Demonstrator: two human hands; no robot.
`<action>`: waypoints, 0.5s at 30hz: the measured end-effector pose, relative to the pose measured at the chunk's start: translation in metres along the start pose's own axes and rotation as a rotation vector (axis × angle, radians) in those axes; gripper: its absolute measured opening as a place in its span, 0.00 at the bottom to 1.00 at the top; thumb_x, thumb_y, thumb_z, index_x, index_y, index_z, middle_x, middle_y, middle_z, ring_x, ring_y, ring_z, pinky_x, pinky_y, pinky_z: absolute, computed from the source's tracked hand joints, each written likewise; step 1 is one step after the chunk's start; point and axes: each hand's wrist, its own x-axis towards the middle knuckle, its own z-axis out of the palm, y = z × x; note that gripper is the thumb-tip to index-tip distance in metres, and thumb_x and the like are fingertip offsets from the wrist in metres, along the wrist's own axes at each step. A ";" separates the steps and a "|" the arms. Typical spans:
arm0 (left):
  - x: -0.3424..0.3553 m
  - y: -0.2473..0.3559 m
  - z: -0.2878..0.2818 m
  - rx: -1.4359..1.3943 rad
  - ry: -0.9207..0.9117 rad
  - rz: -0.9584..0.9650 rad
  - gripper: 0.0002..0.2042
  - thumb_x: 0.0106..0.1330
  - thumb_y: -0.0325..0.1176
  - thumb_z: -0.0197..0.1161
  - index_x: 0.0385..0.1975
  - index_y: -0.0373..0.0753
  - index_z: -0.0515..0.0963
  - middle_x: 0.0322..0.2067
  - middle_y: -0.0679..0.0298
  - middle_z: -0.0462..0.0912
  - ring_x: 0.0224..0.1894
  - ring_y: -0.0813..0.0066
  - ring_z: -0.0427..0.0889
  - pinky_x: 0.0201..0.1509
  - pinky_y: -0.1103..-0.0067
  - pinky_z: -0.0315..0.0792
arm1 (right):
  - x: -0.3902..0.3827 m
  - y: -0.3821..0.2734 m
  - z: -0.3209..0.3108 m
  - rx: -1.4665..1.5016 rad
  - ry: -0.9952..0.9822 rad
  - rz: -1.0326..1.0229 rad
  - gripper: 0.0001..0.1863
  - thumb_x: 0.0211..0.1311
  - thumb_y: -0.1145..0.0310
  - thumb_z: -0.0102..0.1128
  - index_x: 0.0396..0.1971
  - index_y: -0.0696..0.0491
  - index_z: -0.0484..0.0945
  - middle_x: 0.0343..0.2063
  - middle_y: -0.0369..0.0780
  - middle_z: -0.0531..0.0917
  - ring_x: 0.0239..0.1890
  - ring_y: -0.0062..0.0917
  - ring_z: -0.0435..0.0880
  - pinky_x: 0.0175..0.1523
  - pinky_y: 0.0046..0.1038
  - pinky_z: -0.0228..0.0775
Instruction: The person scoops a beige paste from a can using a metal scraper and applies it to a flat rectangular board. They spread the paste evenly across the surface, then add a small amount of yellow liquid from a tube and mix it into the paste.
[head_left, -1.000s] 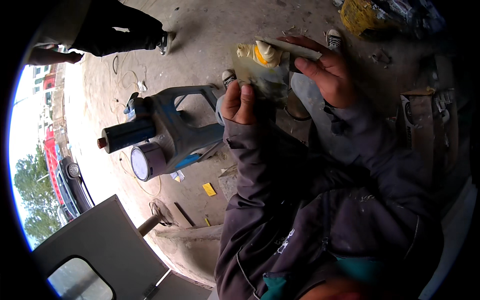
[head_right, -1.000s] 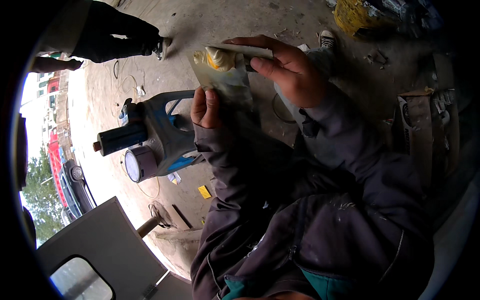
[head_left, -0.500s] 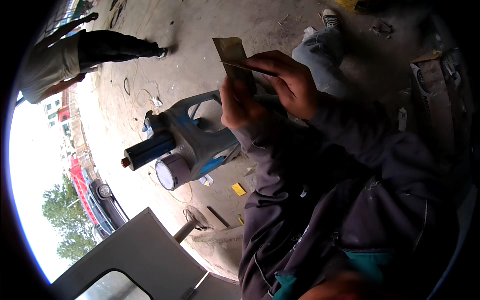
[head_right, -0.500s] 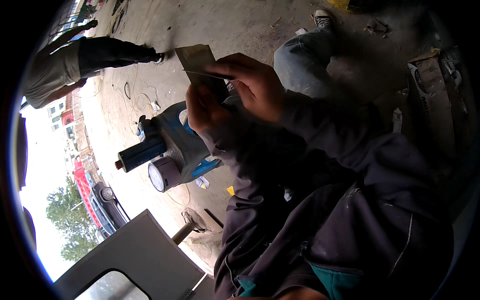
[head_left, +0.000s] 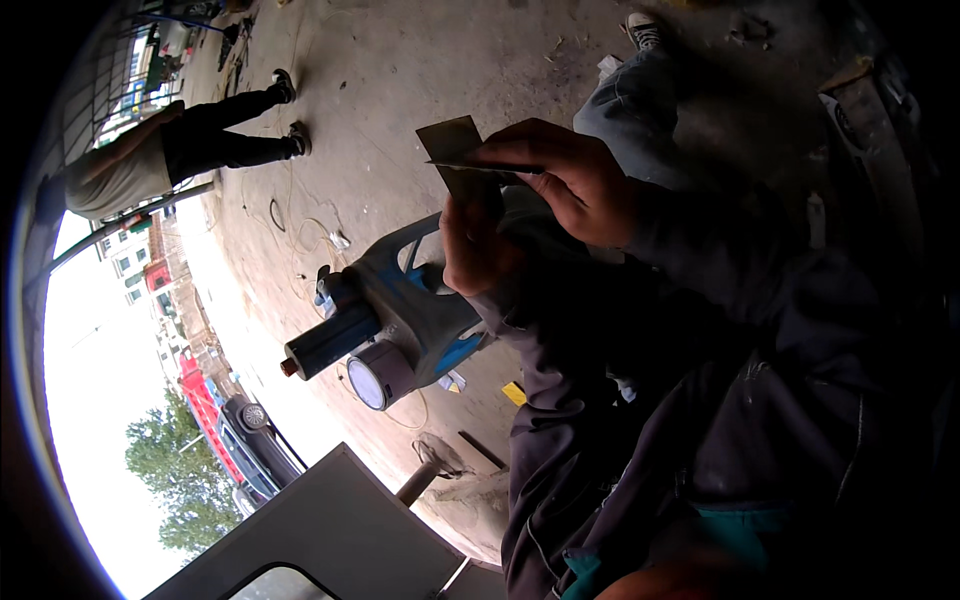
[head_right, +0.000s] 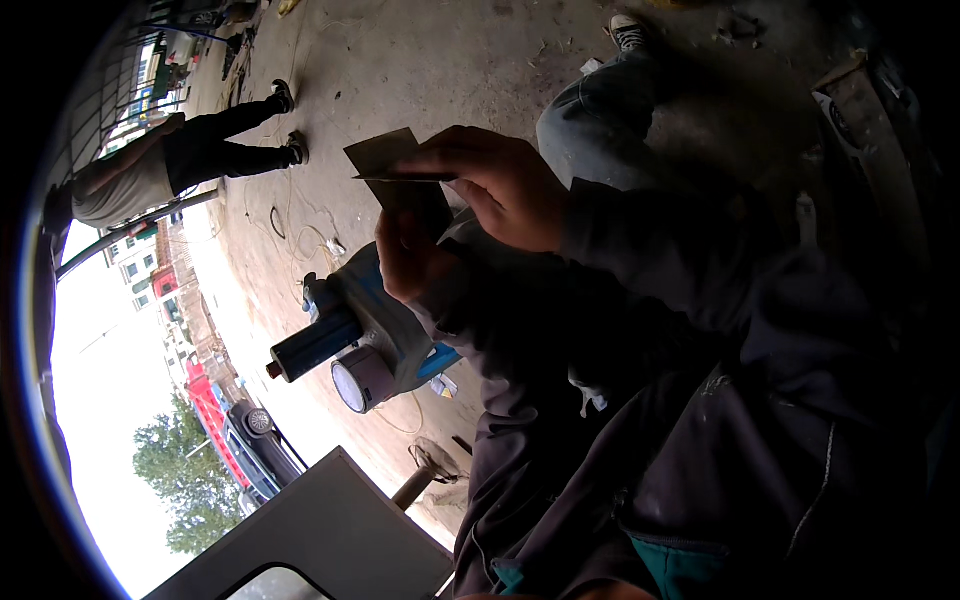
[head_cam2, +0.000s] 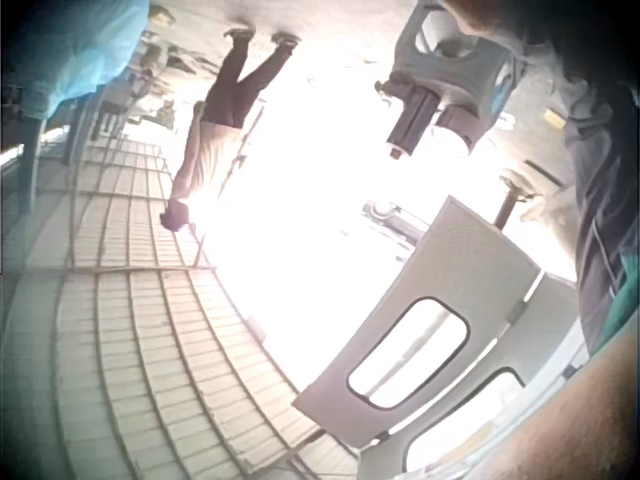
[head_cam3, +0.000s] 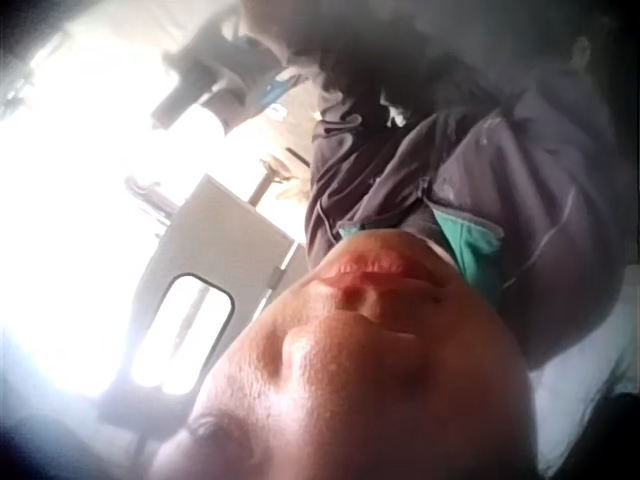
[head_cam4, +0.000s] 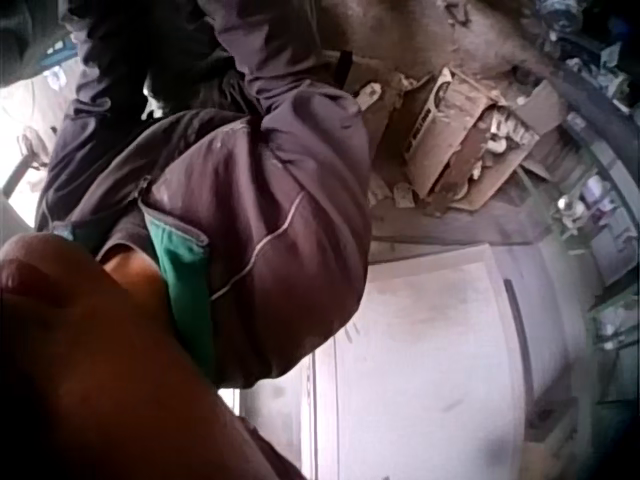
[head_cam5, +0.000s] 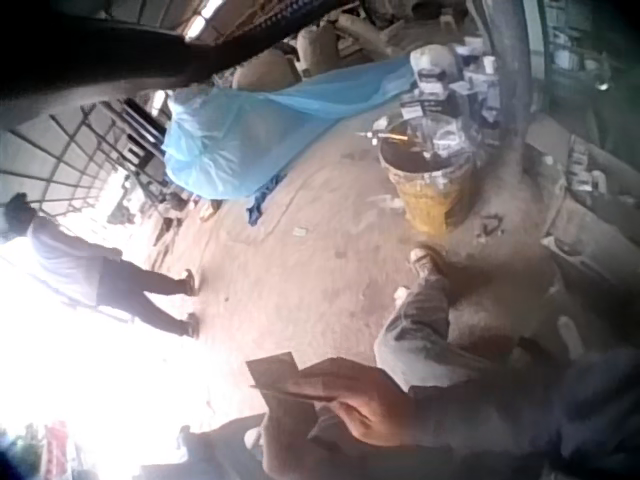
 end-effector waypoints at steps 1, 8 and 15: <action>0.001 -0.002 -0.002 -0.012 0.014 -0.015 0.11 0.62 0.23 0.49 0.43 0.28 0.71 0.38 0.52 0.78 0.39 0.70 0.78 0.39 0.79 0.73 | -0.003 -0.001 0.001 0.008 -0.019 0.009 0.21 0.52 0.84 0.47 0.45 0.48 0.73 0.36 0.42 0.77 0.41 0.33 0.77 0.45 0.28 0.70; 0.010 -0.014 -0.030 -0.169 0.018 -0.094 0.10 0.65 0.30 0.50 0.39 0.30 0.72 0.33 0.62 0.78 0.34 0.78 0.75 0.40 0.83 0.69 | 0.039 0.002 -0.046 0.435 -0.065 0.221 0.14 0.61 0.73 0.46 0.46 0.55 0.71 0.41 0.39 0.77 0.43 0.25 0.76 0.48 0.24 0.67; 0.007 -0.023 -0.024 -0.710 -0.161 -0.352 0.11 0.65 0.34 0.51 0.38 0.32 0.73 0.31 0.68 0.77 0.32 0.82 0.72 0.37 0.87 0.65 | 0.026 -0.006 -0.033 0.442 -0.312 0.364 0.16 0.61 0.74 0.45 0.50 0.55 0.69 0.45 0.39 0.75 0.48 0.24 0.73 0.51 0.24 0.65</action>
